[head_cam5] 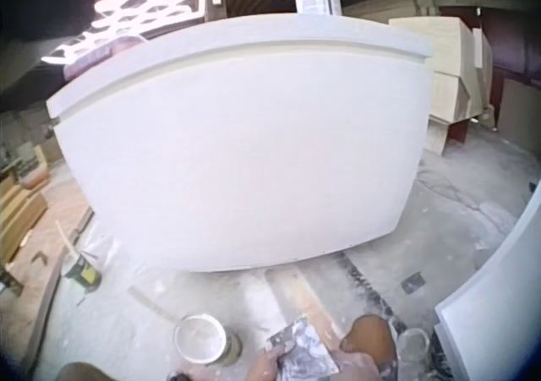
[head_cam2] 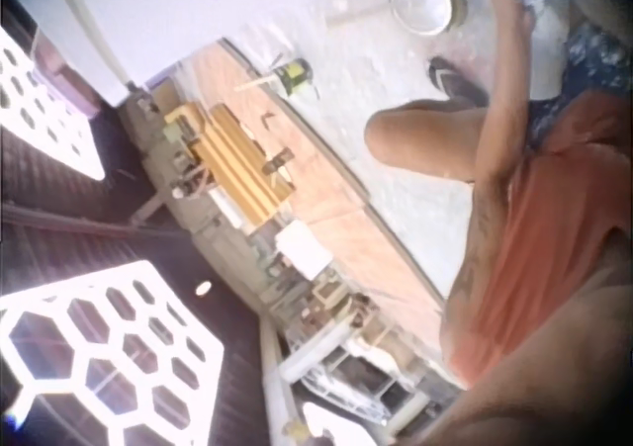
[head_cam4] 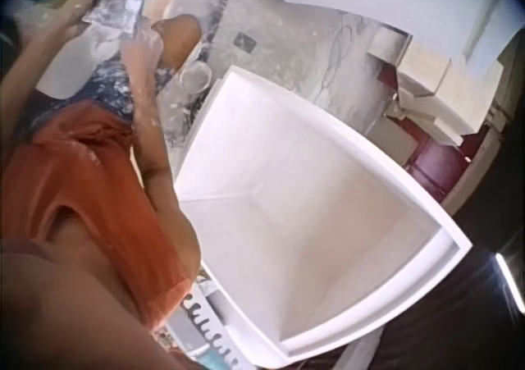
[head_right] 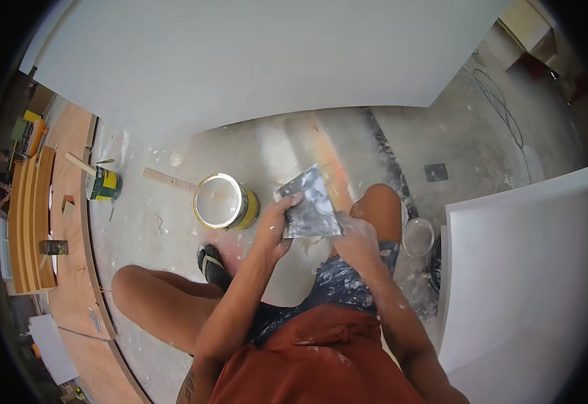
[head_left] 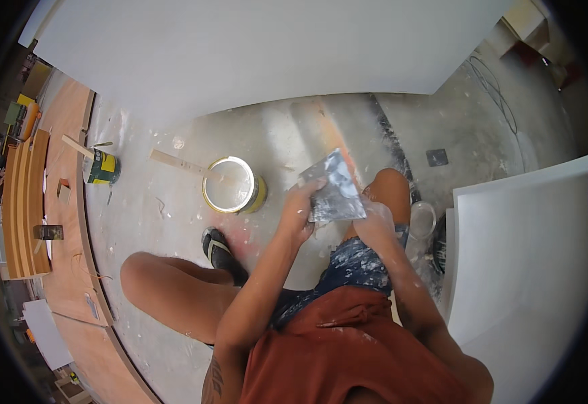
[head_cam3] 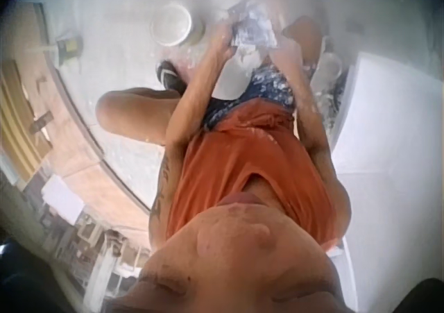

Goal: The person stirs putty in a container using a wooden stick, scoops it onto putty knives, and applies it onto the surface of a cabinet.

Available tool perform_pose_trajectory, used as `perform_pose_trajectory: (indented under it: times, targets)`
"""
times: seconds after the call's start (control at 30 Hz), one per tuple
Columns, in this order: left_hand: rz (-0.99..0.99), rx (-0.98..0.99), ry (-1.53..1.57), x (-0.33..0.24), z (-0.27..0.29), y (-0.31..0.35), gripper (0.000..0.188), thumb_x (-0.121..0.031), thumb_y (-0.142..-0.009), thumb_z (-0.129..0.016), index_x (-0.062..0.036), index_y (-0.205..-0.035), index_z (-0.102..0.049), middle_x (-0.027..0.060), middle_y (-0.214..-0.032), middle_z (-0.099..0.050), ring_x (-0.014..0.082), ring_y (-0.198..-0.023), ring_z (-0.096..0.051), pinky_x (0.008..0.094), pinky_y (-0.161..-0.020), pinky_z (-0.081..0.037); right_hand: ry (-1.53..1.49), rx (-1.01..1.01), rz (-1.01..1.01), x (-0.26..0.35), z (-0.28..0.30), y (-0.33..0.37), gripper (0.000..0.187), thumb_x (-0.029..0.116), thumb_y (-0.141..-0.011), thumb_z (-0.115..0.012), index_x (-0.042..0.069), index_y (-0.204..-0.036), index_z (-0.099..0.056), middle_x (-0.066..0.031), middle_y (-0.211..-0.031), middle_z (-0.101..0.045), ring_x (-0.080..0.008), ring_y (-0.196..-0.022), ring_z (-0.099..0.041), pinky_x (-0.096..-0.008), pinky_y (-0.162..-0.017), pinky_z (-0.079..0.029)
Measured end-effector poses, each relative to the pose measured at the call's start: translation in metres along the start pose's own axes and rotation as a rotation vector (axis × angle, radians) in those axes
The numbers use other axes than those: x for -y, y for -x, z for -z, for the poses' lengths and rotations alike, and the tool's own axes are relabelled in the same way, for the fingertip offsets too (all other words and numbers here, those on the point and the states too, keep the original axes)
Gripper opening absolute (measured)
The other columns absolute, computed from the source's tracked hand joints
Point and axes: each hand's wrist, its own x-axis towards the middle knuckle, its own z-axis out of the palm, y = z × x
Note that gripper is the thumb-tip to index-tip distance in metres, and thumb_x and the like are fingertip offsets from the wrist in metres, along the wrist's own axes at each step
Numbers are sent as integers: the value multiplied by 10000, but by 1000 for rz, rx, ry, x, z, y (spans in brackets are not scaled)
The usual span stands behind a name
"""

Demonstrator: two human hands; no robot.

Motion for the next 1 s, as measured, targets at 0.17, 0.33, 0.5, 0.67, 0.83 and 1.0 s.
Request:
perform_pose_trajectory:
  times: [0.17, 0.33, 0.5, 0.67, 0.83, 1.0]
  targets:
    - [85, -144, 238, 13, 6, -6, 246, -140, -902, -603, -21, -1115, -578, 91, -979, -677, 216, -836, -698, 371, -773, -589, -143, -355, 45, 12, 2, 8, 241, 75, -808, -562, 15, -1023, -654, -241, -799, -648, -422, -737, -635, -480, -657, -508]
    - [20, 49, 4, 15, 6, -7, 228, -140, -902, -618, -56, -1114, -599, 65, -989, -694, 199, -828, -702, 332, -790, -578, -314, -191, -176, -28, -8, 5, 152, 106, -858, -576, 27, -946, -672, -178, -738, -630, -298, -598, -607, -397, -584, -490]
    - [1, -112, 241, 8, 14, -6, 260, -131, -918, -613, -37, -1159, -582, 73, -1020, -687, 210, -922, -694, 366, -846, -571, -1240, -396, -432, -41, 17, 19, 202, 221, -937, -566, 49, -943, -673, -38, -644, -599, -142, -528, -521, -316, -540, -435]
    - [-96, 15, 58, 14, -27, 4, 318, -105, -910, -636, -11, -1206, -565, 87, -1066, -671, 197, -950, -671, 338, -869, -551, -2324, 99, -442, 10, 30, 2, 225, 293, -956, -561, 85, -1003, -634, -19, -670, -587, -110, -532, -507, -330, -616, -463]
    - [-288, 76, -332, 3, -38, 23, 367, -147, -913, -662, 21, -1224, -564, 63, -1054, -657, 151, -903, -644, 300, -797, -532, -2109, -427, -578, -40, 4, -16, 270, 274, -997, -489, 124, -773, -503, 50, -605, -477, -77, -527, -491, -239, -557, -441]
    - [-325, 12, -296, -23, -29, 27, 349, -179, -925, -661, 18, -1203, -586, 64, -1060, -651, 141, -917, -631, 296, -813, -517, -2883, 246, 142, -34, 27, -1, 214, 155, -985, -434, 132, -775, -468, 48, -530, -381, -68, -420, -355, -229, -457, -352]
